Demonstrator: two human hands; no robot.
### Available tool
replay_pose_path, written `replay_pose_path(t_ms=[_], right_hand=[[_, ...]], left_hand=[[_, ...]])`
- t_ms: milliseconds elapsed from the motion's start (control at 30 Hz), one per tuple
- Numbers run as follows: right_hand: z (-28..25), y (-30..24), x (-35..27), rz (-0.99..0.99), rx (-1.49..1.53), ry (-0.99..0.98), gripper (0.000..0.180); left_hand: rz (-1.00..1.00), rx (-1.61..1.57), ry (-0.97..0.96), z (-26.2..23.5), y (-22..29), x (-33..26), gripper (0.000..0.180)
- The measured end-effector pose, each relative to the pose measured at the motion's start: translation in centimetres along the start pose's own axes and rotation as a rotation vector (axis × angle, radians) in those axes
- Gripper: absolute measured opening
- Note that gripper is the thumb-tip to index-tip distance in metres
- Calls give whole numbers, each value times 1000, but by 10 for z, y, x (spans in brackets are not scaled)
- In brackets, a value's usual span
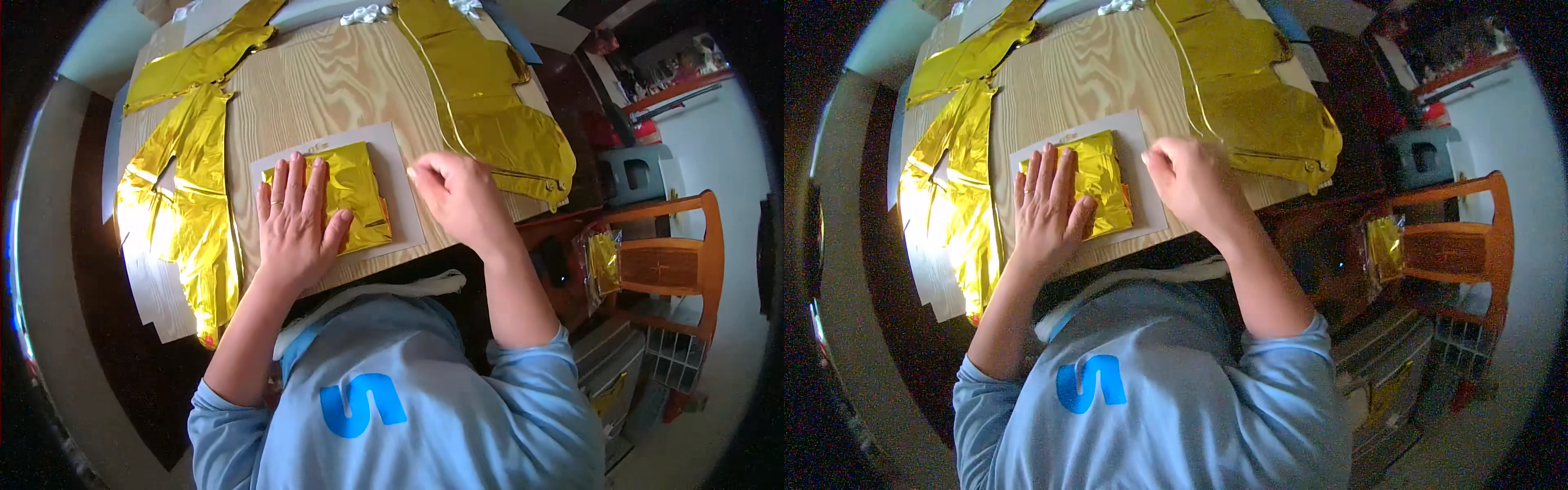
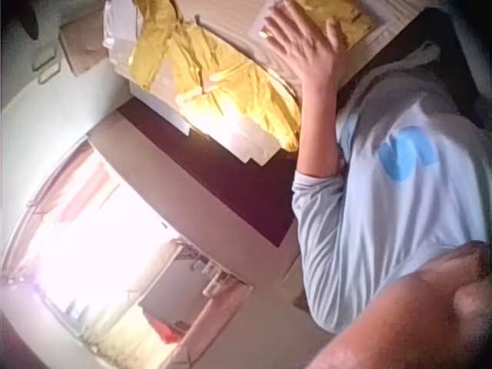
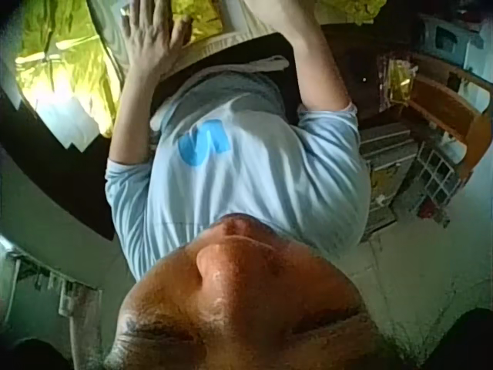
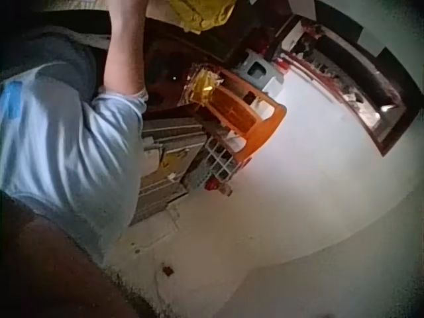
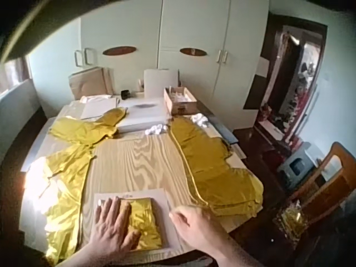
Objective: Folding gold foil balloons over cardboard inserts on a wooden table.
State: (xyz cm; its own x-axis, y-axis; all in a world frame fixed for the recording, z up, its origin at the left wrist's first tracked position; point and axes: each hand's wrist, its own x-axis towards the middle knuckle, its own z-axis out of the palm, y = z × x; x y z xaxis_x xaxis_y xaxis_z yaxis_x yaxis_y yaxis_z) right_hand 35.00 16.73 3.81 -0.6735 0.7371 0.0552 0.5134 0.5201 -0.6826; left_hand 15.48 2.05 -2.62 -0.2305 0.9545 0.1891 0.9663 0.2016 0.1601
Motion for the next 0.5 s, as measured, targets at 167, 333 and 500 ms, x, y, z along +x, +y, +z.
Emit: replay_pose_path(t_ms=[167, 333, 500], right_hand=[[10, 4, -34, 286, 235, -324, 28], [15, -4, -35, 428, 503, -425, 32], [19, -1, -19, 524, 625, -479, 29]], left_hand=[[-9, -38, -29, -4, 2, 3, 73], [-33, -103, -65, -7, 1, 4, 75], [-55, -106, -115, -10, -1, 3, 75]])
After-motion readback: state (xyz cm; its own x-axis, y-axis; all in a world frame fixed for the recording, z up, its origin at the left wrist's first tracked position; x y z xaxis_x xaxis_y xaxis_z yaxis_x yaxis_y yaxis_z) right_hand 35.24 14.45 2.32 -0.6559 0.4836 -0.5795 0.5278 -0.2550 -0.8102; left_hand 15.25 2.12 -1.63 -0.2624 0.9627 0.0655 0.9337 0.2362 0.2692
